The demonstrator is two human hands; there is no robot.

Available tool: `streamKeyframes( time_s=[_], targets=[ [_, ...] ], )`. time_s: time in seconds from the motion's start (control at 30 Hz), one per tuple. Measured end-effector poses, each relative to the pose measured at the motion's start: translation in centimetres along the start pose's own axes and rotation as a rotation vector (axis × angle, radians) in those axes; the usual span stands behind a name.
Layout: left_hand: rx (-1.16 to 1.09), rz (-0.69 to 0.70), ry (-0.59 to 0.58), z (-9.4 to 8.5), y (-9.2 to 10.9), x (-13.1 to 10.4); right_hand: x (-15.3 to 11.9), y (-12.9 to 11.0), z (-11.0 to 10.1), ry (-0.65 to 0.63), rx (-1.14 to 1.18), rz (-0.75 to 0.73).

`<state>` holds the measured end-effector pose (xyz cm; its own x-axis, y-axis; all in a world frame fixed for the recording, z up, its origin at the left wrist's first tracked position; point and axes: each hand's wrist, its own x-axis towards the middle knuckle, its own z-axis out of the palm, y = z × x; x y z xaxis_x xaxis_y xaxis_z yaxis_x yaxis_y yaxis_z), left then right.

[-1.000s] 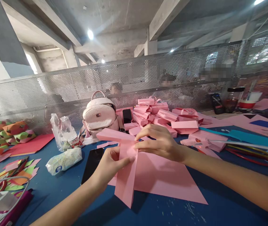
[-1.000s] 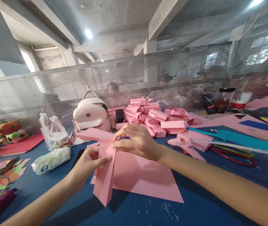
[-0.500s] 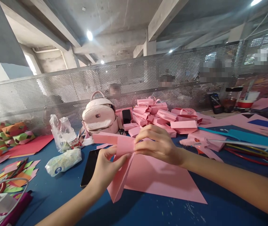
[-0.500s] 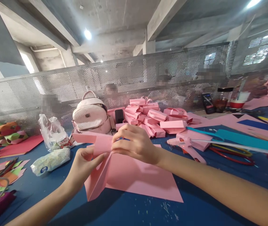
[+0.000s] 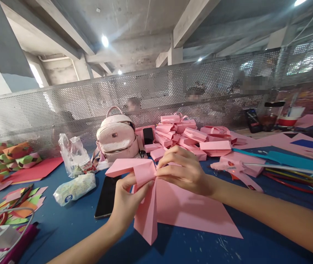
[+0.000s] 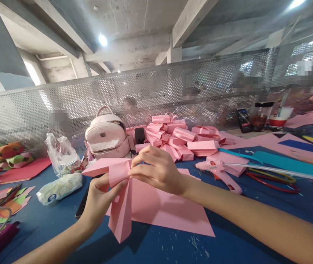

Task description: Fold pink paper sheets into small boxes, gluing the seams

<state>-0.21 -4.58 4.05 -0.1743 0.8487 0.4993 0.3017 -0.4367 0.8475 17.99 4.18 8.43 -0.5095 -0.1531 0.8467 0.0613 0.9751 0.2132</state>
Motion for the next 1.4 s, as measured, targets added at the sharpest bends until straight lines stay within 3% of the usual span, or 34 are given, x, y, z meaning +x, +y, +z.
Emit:
streamKeyframes(
  time_s=[0.33, 0.63, 0.93, 1.07, 1.4],
  targets=[
    [-0.042, 0.080, -0.058, 0.2, -0.1, 0.0, -0.2, 0.2, 0.2, -0.026, 0.010, 0.045],
    [-0.088, 0.012, -0.123, 0.2, -1.0, 0.5, -0.5, 0.4, 0.5, -0.102, -0.053, 0.106],
    [-0.065, -0.009, -0.043, -0.5, -1.4, 1.0, -0.3, 0.6, 0.0, -0.157, -0.091, 0.173],
    [-0.110, 0.054, 0.006, -0.4, -1.0, 1.0, -0.2, 0.5, -0.1, -0.154, -0.148, 0.196],
    [0.523, 0.318, -0.172, -0.5, 0.7, 0.0, -0.4, 0.4, -0.1, -0.159, -0.205, 0.186]
  ],
)
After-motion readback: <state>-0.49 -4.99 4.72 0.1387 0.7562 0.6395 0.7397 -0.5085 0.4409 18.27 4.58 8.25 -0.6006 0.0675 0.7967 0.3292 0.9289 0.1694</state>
